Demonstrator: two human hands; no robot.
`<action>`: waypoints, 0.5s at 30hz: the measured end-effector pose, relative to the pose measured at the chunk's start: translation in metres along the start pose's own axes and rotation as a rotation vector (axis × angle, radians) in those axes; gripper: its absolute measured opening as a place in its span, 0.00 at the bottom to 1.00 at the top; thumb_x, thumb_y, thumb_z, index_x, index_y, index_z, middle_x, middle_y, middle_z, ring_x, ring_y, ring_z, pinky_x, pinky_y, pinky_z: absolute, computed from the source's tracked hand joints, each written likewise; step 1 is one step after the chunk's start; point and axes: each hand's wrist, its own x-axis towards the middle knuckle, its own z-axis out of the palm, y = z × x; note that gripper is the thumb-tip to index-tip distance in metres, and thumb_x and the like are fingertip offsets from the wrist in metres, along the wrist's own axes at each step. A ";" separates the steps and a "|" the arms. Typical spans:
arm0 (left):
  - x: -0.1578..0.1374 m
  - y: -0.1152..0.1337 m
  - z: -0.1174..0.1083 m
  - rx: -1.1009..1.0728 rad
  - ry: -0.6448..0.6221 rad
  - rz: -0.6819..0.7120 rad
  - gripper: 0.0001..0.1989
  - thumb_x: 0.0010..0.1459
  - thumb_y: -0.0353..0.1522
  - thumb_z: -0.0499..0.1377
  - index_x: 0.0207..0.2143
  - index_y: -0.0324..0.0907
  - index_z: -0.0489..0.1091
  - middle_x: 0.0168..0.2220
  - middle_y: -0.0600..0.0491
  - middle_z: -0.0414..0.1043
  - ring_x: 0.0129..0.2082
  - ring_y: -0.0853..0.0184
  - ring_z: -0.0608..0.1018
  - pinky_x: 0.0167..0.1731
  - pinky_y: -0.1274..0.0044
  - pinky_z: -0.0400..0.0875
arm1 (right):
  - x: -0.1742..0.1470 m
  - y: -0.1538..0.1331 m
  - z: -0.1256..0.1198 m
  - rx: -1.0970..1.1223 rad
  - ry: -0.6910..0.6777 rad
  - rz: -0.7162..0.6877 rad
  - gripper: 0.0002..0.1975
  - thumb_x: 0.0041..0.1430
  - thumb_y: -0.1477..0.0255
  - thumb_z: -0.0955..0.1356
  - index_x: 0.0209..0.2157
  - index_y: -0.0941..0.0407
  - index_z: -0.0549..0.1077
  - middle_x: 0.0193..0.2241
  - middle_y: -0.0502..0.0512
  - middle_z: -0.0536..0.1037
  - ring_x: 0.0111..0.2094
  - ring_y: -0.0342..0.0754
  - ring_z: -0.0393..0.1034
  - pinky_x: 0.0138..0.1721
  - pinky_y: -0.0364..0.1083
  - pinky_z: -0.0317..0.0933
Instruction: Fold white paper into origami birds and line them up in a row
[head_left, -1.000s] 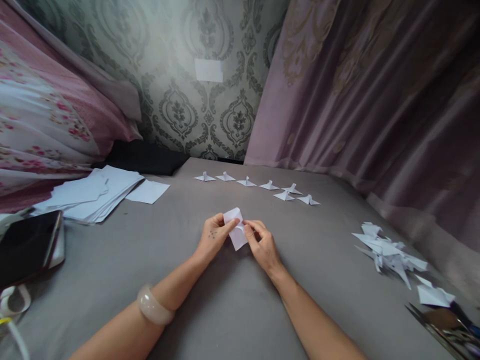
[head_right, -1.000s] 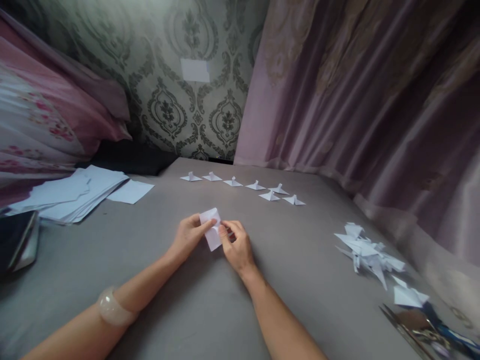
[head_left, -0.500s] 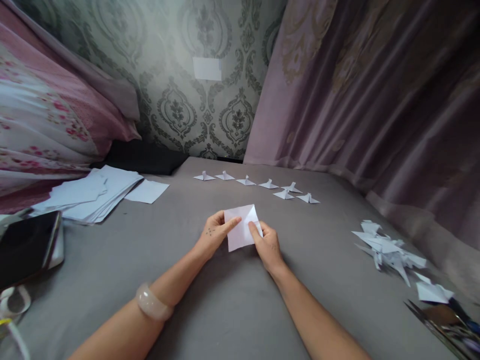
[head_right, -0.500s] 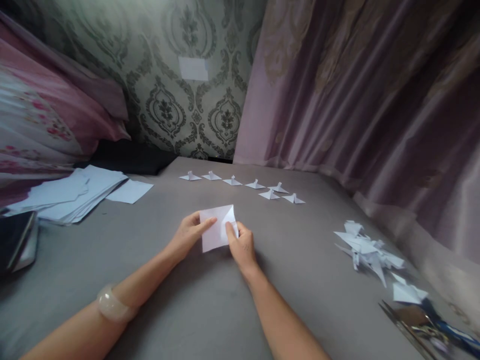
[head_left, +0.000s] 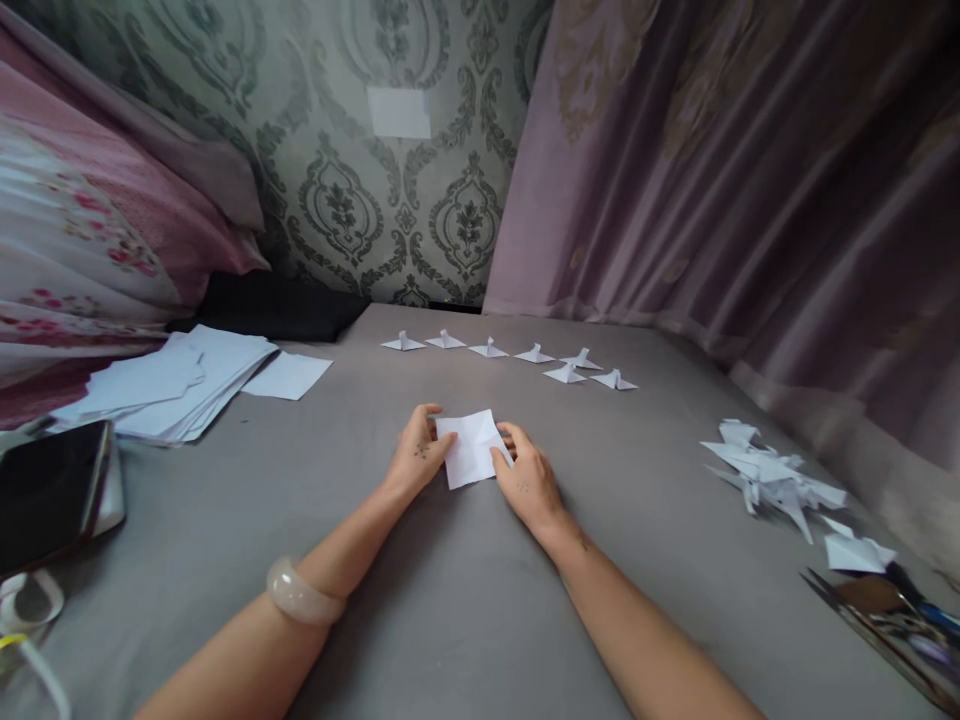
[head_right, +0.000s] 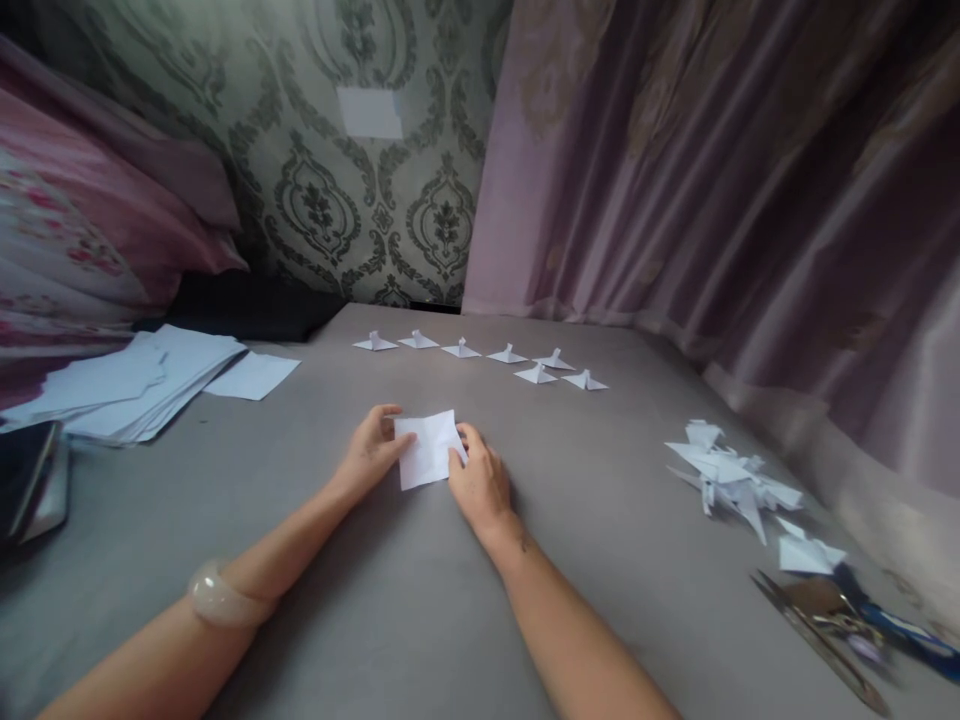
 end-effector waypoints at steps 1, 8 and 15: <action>0.000 -0.002 -0.001 0.068 0.009 0.039 0.21 0.46 0.32 0.62 0.43 0.42 0.63 0.24 0.59 0.65 0.24 0.70 0.68 0.25 0.79 0.60 | 0.000 0.000 0.000 -0.033 -0.007 -0.015 0.18 0.53 0.74 0.64 0.48 0.52 0.69 0.38 0.55 0.76 0.35 0.49 0.70 0.39 0.47 0.60; 0.001 -0.004 -0.008 0.618 0.000 0.360 0.19 0.52 0.30 0.57 0.48 0.40 0.64 0.46 0.44 0.62 0.40 0.60 0.69 0.41 0.68 0.64 | 0.001 0.002 -0.003 -0.098 0.040 -0.116 0.14 0.52 0.76 0.64 0.42 0.55 0.73 0.40 0.57 0.70 0.36 0.48 0.67 0.41 0.46 0.62; -0.020 0.017 0.002 0.853 -0.259 0.650 0.10 0.56 0.40 0.58 0.37 0.45 0.70 0.41 0.50 0.71 0.44 0.59 0.67 0.44 0.67 0.58 | 0.007 0.014 -0.008 -0.051 -0.078 -0.171 0.16 0.50 0.84 0.61 0.33 0.56 0.77 0.35 0.54 0.70 0.36 0.44 0.67 0.43 0.44 0.61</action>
